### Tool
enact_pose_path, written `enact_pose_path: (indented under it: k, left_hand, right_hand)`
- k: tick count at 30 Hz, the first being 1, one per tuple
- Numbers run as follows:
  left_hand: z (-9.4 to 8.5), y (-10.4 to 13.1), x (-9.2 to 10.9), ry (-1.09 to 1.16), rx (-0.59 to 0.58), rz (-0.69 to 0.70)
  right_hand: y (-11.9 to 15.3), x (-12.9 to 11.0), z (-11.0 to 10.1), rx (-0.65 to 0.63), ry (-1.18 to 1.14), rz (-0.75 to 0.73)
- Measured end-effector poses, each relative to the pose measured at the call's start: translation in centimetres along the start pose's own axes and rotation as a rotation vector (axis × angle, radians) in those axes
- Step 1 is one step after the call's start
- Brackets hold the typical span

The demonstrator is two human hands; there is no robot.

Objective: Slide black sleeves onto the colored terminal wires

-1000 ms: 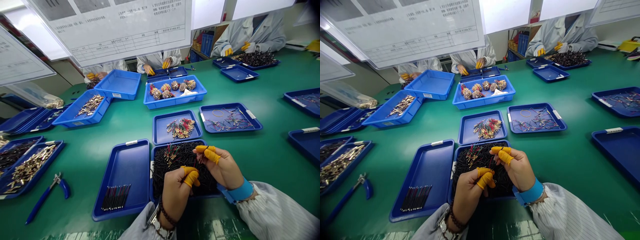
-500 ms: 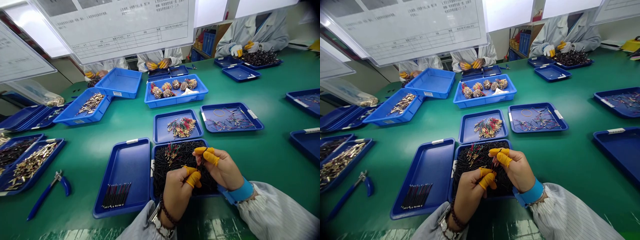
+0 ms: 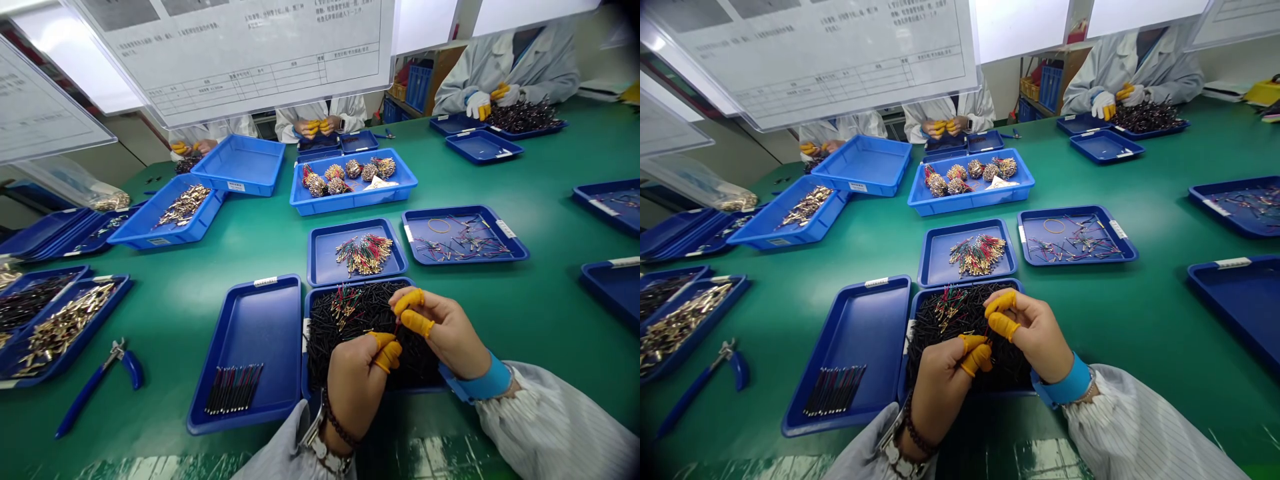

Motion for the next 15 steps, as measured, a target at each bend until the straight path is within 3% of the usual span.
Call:
enact_pose_path:
  k: [9,15]
  left_hand:
    - [-0.1,0.2,0.0,-0.044,0.011,0.026]
    - [-0.8,0.5,0.6,0.02,0.105,0.117]
  right_hand:
    - [0.0,-0.9,0.6,-0.182,0.16,0.023]
    - [-0.1,-1.5,0.5,-0.229,0.131,0.03]
Point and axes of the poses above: each hand's wrist, its own y-axis away from the middle knuckle, its own z-axis out of the palm, x = y × z, the point moved 6 cm from there along -y, towards the middle knuckle, and after that the axes turned 6 degrees about -z, right-handed, at the moved point
